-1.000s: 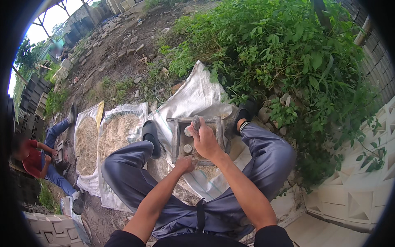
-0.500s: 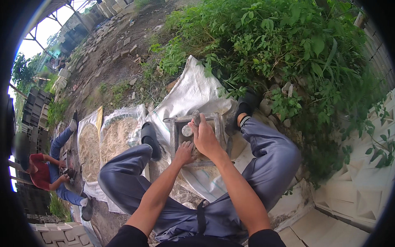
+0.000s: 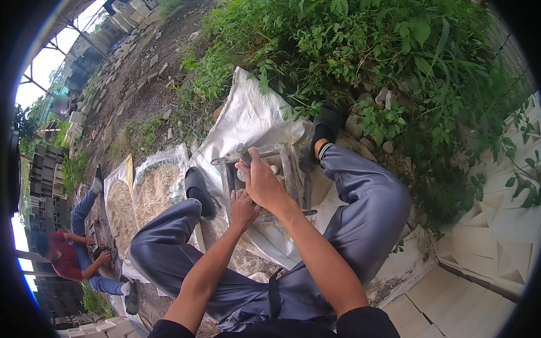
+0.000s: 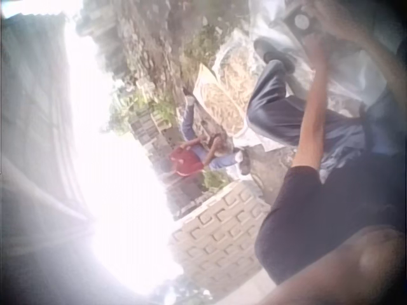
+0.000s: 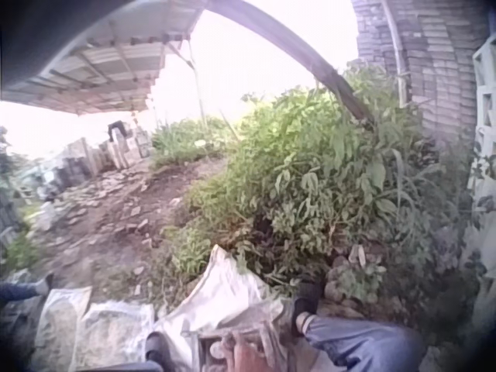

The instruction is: The person prepares cylindrical building components by packing a granular material into a metal mold using a handheld tool.

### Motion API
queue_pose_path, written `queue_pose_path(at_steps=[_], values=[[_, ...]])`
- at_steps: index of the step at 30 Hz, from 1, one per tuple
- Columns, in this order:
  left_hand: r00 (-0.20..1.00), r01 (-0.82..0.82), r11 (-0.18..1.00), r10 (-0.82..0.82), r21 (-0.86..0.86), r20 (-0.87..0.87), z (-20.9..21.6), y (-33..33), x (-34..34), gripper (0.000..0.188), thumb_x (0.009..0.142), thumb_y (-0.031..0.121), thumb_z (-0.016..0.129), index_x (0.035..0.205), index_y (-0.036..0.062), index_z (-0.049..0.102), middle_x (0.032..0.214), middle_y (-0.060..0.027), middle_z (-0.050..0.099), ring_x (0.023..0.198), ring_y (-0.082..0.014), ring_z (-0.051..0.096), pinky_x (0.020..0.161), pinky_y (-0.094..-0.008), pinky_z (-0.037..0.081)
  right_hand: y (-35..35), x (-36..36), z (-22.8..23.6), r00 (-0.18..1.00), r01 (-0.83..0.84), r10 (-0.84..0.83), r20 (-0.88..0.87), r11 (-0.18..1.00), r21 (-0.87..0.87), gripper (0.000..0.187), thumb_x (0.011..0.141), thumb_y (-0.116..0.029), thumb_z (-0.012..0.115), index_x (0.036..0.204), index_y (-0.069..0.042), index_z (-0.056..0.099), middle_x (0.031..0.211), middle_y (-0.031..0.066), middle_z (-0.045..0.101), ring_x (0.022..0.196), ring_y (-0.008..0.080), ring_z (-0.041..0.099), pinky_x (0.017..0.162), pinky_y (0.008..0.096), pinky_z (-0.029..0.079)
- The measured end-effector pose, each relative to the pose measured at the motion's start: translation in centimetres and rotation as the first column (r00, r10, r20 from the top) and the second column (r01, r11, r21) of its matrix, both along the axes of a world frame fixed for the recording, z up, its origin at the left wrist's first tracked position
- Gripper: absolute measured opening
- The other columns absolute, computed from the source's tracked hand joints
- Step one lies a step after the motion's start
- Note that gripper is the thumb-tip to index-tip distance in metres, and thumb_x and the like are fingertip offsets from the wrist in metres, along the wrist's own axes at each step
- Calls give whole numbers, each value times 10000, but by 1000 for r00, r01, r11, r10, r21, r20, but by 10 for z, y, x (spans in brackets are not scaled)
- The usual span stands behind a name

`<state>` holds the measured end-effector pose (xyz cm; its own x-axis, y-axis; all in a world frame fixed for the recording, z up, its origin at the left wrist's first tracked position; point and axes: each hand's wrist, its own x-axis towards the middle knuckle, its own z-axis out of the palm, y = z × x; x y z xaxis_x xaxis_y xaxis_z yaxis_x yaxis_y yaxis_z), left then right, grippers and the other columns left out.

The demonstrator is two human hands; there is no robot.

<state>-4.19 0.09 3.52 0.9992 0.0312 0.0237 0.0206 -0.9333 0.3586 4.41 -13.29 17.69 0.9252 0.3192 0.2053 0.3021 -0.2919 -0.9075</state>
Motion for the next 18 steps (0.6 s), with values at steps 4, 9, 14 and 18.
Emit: queue_pose_path(at_steps=[4, 9, 14, 18], values=[[974, -203, 967, 216, 156, -71, -15, -36, -9, 604, 763, 538, 649, 1124, 55, 690, 1440, -182, 408, 1385, -378, 266, 1129, -613, 61, 3, 2, 10, 999, -47, 46, 15, 995, 92, 312, 995, -186, 488, 1139, 87, 443, 860, 174, 651, 820, 288, 666, 738, 381, 508], [917, -227, 956, 275, 189, -289, -34, -41, 3, 600, 791, 534, 615, 1130, 44, 688, 1446, -173, 405, 1392, -379, 242, 1123, -620, 48, -3, -2, 5, 999, -1, 3, -33, 998, 65, 299, 994, -198, 495, 1112, 74, 453, 857, 177, 650, 800, 292, 668, 725, 387, 505], [981, -11, 939, 77, 345, -177, -63, -12, -8, 476, 799, 453, 644, 1093, 84, 707, 1377, -155, 464, 1365, -357, 284, 1125, -592, 106, 7, 1, -8, 999, 30, -30, -18, 999, 27, 277, 997, -221, 493, 1069, 43, 451, 805, 167, 618, 757, 284, 650, 694, 383, 498], [986, 72, 993, -55, 98, -160, -17, 3, -3, 298, 761, 296, 707, 1025, 156, 714, 1276, -120, 518, 1295, -325, 367, 1077, -563, 201, -3, 3, -12, 999, 34, -34, 3, 999, 34, 275, 998, -230, 494, 1062, 33, 448, 793, 163, 604, 745, 281, 643, 683, 382, 491]])
